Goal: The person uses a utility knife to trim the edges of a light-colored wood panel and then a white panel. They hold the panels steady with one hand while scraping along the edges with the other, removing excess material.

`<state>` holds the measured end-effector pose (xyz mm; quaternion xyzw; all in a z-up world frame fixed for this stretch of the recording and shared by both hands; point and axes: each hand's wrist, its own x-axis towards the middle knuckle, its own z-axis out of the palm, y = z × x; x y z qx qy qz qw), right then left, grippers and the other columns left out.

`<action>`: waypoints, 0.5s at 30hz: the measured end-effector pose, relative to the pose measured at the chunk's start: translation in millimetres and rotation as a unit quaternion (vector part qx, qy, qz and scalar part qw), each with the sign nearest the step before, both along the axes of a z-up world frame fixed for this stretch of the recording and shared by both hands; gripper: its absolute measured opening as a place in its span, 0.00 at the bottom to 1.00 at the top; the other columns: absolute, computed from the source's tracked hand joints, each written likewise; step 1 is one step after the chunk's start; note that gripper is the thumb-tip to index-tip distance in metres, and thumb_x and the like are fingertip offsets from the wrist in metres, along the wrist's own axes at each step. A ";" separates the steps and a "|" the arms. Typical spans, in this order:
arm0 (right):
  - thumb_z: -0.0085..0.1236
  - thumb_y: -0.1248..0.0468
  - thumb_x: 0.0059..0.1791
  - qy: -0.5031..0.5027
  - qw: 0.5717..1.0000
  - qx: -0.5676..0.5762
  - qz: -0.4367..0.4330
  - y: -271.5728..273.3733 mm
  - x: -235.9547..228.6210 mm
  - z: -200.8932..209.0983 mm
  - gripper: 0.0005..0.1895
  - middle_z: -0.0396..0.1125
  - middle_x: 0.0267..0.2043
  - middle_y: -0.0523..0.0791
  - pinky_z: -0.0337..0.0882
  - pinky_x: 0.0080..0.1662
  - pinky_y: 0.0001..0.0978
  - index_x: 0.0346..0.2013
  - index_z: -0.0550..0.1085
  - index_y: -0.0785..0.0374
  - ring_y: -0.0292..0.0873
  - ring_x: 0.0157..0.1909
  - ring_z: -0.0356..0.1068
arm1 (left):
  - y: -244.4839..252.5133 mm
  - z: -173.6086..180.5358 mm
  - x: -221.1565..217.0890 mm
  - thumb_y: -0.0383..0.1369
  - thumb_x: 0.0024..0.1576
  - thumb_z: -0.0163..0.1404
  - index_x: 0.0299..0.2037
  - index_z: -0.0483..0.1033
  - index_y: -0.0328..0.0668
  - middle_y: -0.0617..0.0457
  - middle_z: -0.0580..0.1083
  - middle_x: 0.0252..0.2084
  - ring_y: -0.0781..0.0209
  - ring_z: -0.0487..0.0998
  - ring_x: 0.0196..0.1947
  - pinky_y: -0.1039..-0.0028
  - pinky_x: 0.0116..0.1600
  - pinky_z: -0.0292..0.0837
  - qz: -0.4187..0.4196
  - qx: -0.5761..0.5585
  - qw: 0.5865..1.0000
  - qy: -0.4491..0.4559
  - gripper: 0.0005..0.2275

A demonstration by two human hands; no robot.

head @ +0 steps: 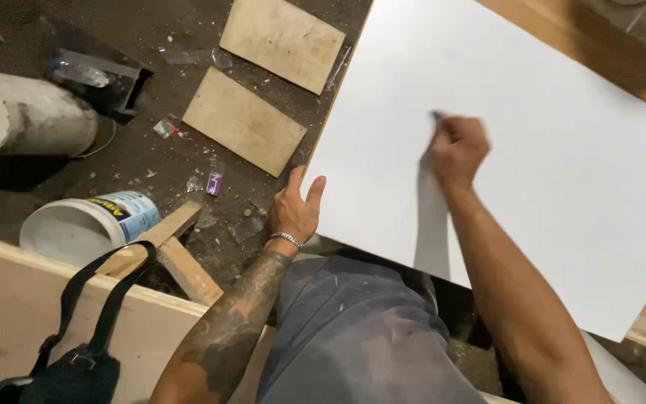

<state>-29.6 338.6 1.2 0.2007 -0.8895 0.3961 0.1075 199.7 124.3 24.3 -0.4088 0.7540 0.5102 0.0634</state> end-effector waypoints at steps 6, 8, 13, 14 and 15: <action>0.59 0.64 0.49 -0.019 0.982 0.060 0.176 -37.3 104.6 57.3 0.08 0.63 0.31 0.47 0.67 0.44 0.44 0.25 0.74 0.56 0.55 0.37 0.67 | 1.8 -2.8 -4.4 0.53 0.65 0.37 0.58 0.73 0.52 0.30 0.79 0.43 0.29 0.80 0.48 0.46 0.51 0.75 0.011 -0.014 1.000 0.019 0.22; 0.61 0.63 0.49 -0.076 0.972 0.052 0.215 -20.2 133.8 64.8 0.05 0.67 0.33 0.45 0.69 0.45 0.42 0.28 0.76 0.54 0.52 0.38 0.69 | -12.1 -14.5 1.7 0.52 0.66 0.36 0.56 0.75 0.51 0.32 0.79 0.44 0.32 0.80 0.48 0.48 0.52 0.76 0.025 0.001 1.000 0.017 0.22; 0.64 0.67 0.49 -0.294 0.945 -0.008 0.141 52.8 144.7 64.0 0.03 0.71 0.30 0.45 0.72 0.45 0.37 0.37 0.82 0.58 0.45 0.35 0.72 | -70.7 -69.5 54.2 0.43 0.70 0.38 0.49 0.80 0.40 0.40 0.81 0.39 0.46 0.83 0.41 0.60 0.46 0.78 0.072 0.014 0.997 0.028 0.18; 0.63 0.66 0.50 -0.307 0.948 -0.027 0.077 70.2 137.1 59.1 0.03 0.71 0.30 0.46 0.72 0.45 0.37 0.39 0.81 0.59 0.44 0.35 0.71 | -83.6 -74.6 59.8 0.42 0.69 0.44 0.49 0.80 0.41 0.42 0.80 0.40 0.46 0.82 0.42 0.60 0.47 0.77 0.055 -0.086 0.995 0.019 0.15; 0.63 0.66 0.51 -0.317 0.947 -0.050 0.014 89.3 128.1 53.7 0.04 0.71 0.30 0.47 0.71 0.45 0.37 0.40 0.80 0.60 0.43 0.35 0.70 | -97.1 -82.5 61.6 0.40 0.68 0.49 0.50 0.79 0.43 0.44 0.80 0.40 0.46 0.81 0.43 0.60 0.47 0.76 0.042 -0.187 0.981 0.015 0.11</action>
